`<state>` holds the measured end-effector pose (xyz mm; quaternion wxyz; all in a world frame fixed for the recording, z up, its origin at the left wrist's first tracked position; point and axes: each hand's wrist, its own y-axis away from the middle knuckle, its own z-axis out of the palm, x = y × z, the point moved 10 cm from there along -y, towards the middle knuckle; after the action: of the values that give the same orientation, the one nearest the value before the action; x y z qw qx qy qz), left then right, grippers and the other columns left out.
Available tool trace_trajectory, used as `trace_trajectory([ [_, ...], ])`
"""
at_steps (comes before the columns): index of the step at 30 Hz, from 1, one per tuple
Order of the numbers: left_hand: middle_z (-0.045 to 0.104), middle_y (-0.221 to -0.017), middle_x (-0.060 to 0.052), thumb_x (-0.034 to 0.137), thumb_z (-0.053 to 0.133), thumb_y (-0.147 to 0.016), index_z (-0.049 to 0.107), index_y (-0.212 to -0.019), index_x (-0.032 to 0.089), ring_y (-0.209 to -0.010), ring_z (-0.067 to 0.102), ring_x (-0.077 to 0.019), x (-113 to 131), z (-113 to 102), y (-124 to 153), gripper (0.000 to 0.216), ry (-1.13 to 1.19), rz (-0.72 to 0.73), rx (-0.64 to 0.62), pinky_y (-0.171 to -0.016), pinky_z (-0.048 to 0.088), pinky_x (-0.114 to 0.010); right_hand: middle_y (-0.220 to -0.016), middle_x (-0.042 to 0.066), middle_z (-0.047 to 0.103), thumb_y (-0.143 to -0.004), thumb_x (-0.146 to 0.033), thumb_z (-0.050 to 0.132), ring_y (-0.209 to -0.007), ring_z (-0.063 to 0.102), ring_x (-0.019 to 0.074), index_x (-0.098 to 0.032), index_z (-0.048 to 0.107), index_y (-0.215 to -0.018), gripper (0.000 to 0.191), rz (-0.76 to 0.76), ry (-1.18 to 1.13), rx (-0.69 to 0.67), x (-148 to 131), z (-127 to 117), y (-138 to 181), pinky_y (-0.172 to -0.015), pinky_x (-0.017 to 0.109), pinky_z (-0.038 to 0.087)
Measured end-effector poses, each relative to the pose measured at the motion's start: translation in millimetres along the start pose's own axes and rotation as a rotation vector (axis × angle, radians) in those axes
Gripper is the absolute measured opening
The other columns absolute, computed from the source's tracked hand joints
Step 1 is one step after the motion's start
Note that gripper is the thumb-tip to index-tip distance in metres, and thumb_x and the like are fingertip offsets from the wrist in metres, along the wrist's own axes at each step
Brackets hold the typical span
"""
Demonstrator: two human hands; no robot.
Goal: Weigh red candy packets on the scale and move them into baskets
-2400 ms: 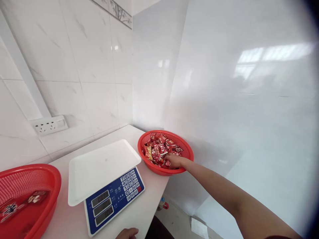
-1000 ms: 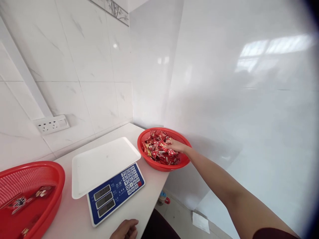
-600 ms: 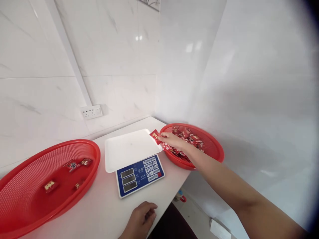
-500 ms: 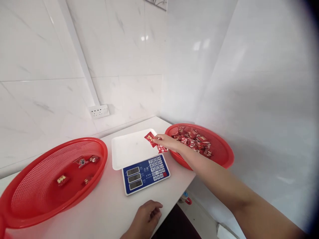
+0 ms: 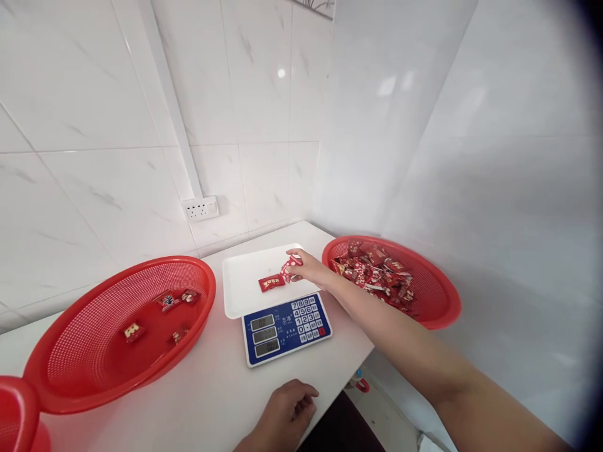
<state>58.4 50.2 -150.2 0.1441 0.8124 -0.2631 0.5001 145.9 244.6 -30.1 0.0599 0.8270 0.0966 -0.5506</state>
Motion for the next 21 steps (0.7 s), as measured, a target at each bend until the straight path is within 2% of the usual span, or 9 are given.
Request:
trace_trajectory([
  [3,0.064,-0.088,-0.005,0.018,0.049,-0.080,0.064,-0.096,0.019,-0.076,0.060,-0.0147,0,1,0,0.023,-0.017,-0.004,-0.006,-0.067,0.047,-0.022,-0.106,0.006,0.061,-0.083,-0.027,0.052,-0.088,0.061,0.0130,-0.022,0.037,-0.126,0.046,-0.012,0.051,-0.002,3,-2,-3,-0.075,0.029,0.052],
  [5,0.064,-0.088,-0.005,0.018,0.048,-0.080,0.063,-0.097,0.019,-0.077,0.060,-0.0147,0,1,0,0.023,-0.026,-0.001,-0.010,-0.068,0.047,-0.022,-0.118,0.010,0.056,-0.081,-0.027,0.054,-0.100,0.058,0.0159,-0.022,0.037,-0.128,0.050,-0.015,0.129,0.056,7,-16,-4,-0.085,0.033,0.047],
  [8,0.063,-0.087,-0.005,0.018,0.047,-0.081,0.062,-0.097,0.019,-0.077,0.060,-0.0147,0,3,-2,0.022,-0.040,0.027,-0.020,-0.068,0.047,-0.022,-0.126,0.012,0.049,-0.081,-0.026,0.054,-0.110,0.051,0.0182,-0.019,0.035,-0.130,0.053,-0.012,0.243,0.163,14,-52,3,-0.094,0.034,0.039],
  [13,0.064,-0.088,-0.005,0.021,0.045,-0.083,0.060,-0.097,0.020,-0.076,0.060,-0.0146,-3,7,-4,0.021,-0.061,0.071,-0.040,-0.069,0.048,-0.022,-0.122,0.012,0.053,-0.084,-0.023,0.047,-0.112,0.050,0.0192,-0.016,0.044,-0.122,0.039,0.061,0.442,0.248,44,-130,34,-0.096,0.034,0.036],
  [15,0.064,-0.090,-0.005,0.023,0.044,-0.084,0.060,-0.097,0.021,-0.077,0.061,-0.0146,-6,9,-5,0.021,-0.069,0.076,-0.057,-0.070,0.048,-0.022,-0.120,0.012,0.056,-0.081,-0.025,0.051,-0.110,0.052,0.0230,-0.016,0.050,-0.117,0.037,0.134,0.521,0.218,64,-154,50,-0.094,0.037,0.038],
  [17,0.064,-0.091,-0.005,0.025,0.044,-0.085,0.059,-0.098,0.021,-0.078,0.061,-0.0144,-9,11,-6,0.020,-0.079,0.080,-0.078,-0.070,0.048,-0.021,-0.122,0.011,0.055,-0.076,-0.028,0.058,-0.110,0.052,0.0263,-0.017,0.052,-0.117,0.044,0.206,0.583,0.151,86,-165,64,-0.094,0.038,0.038],
  [21,0.065,-0.090,-0.004,0.027,0.044,-0.085,0.059,-0.097,0.022,-0.077,0.062,-0.0142,-13,14,-8,0.020,-0.101,0.096,-0.093,-0.069,0.049,-0.019,-0.137,0.010,0.041,-0.061,-0.032,0.072,-0.124,0.038,0.0291,-0.020,0.043,-0.130,0.076,0.301,0.666,0.013,117,-161,77,-0.102,0.037,0.031],
])
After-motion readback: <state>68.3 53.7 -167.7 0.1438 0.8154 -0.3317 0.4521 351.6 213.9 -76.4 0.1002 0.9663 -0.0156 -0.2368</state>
